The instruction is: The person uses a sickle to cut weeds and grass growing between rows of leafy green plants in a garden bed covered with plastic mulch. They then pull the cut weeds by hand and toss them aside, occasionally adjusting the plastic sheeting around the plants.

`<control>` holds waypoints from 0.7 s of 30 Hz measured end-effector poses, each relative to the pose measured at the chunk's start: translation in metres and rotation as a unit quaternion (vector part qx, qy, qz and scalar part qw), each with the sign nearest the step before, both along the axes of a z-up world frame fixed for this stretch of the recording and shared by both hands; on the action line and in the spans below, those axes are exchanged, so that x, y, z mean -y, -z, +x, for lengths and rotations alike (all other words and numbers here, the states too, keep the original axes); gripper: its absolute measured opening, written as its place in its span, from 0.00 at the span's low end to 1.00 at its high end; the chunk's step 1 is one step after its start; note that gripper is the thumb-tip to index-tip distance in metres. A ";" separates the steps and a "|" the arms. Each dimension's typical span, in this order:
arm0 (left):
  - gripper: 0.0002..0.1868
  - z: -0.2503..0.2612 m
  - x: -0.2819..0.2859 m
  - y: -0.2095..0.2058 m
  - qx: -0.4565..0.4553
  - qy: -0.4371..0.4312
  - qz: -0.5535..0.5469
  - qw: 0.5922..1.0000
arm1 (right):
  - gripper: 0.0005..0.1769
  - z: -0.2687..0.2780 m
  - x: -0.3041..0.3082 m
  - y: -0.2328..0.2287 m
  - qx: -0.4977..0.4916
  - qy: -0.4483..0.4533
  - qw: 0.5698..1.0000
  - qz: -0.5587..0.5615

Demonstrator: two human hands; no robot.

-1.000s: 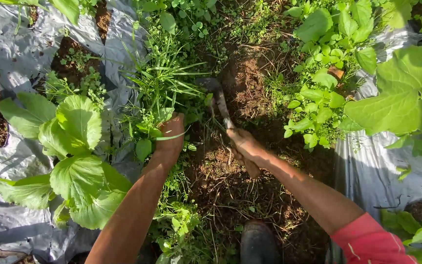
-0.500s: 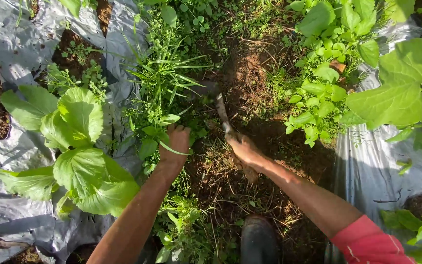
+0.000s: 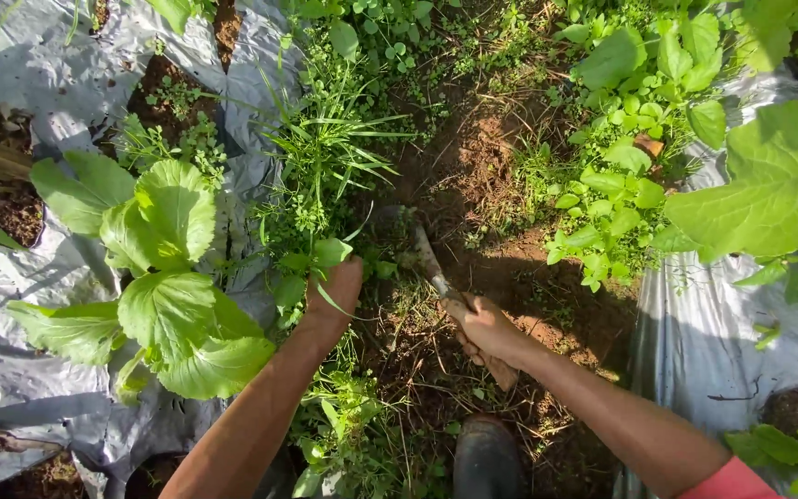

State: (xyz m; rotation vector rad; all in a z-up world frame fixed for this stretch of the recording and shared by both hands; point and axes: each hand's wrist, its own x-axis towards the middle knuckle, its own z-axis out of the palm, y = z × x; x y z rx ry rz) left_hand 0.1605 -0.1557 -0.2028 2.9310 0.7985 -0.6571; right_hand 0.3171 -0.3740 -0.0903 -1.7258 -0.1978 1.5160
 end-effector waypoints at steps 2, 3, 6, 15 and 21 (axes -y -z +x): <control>0.30 -0.001 -0.001 0.007 -0.022 0.029 0.014 0.999 | 0.29 0.014 -0.051 -0.046 0.017 0.065 0.953 -0.296; 0.30 0.002 -0.005 0.011 -0.020 0.029 0.017 0.999 | 0.29 0.031 -0.051 0.009 0.019 0.065 0.954 -0.293; 0.26 -0.012 0.009 0.025 -0.056 0.060 0.018 0.996 | 0.19 0.009 -0.016 0.102 0.074 0.151 0.982 0.091; 0.12 -0.020 0.026 -0.028 -0.069 -0.055 -0.173 0.981 | 0.30 -0.012 0.058 0.041 -0.007 0.037 0.999 -0.033; 0.12 -0.023 0.063 -0.077 -0.272 0.353 0.139 0.884 | 0.21 0.011 0.005 0.093 0.095 0.188 0.976 0.054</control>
